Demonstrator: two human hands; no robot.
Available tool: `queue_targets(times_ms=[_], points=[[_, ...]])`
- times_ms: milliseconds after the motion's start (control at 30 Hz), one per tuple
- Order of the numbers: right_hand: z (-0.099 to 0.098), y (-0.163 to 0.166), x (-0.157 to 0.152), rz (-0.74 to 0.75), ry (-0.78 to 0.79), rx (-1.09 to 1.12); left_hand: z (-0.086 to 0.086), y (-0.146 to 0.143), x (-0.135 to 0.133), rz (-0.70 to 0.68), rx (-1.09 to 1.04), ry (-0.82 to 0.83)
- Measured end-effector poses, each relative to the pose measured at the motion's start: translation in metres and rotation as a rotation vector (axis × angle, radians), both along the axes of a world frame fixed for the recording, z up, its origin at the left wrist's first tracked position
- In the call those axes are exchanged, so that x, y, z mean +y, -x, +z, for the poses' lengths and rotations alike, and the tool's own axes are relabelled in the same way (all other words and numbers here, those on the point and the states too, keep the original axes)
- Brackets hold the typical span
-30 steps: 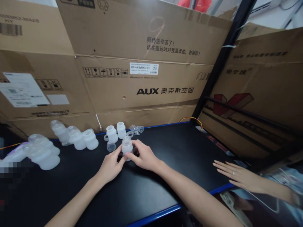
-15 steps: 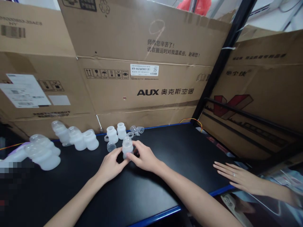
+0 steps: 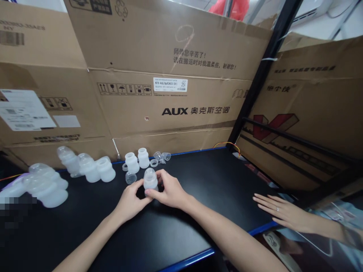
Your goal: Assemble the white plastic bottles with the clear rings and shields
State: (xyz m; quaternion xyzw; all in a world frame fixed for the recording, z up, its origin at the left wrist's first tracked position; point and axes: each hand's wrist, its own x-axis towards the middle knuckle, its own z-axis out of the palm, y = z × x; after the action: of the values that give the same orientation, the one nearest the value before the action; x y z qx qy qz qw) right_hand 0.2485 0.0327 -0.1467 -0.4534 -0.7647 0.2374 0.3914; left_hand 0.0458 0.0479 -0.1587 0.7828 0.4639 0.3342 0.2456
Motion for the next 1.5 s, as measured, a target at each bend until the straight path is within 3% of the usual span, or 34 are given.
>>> queue_targets(times_ms=[367, 600, 833, 1500], points=[[-0.003, -0.003, 0.003, 0.038, -0.016, 0.002, 0.001, 0.003, 0.002, -0.064, 0.01, -0.038], [-0.002, -0.002, 0.001, 0.05, -0.027, -0.006, 0.008, 0.003, -0.004, -0.182, -0.132, 0.025], [-0.001, -0.002, 0.001, 0.078, -0.034, -0.017, 0.004, 0.001, 0.002, -0.073, -0.125, 0.053], [-0.003, 0.0, 0.003, 0.078, -0.058, -0.034, 0.004, 0.003, 0.001, -0.076, -0.068, -0.049]])
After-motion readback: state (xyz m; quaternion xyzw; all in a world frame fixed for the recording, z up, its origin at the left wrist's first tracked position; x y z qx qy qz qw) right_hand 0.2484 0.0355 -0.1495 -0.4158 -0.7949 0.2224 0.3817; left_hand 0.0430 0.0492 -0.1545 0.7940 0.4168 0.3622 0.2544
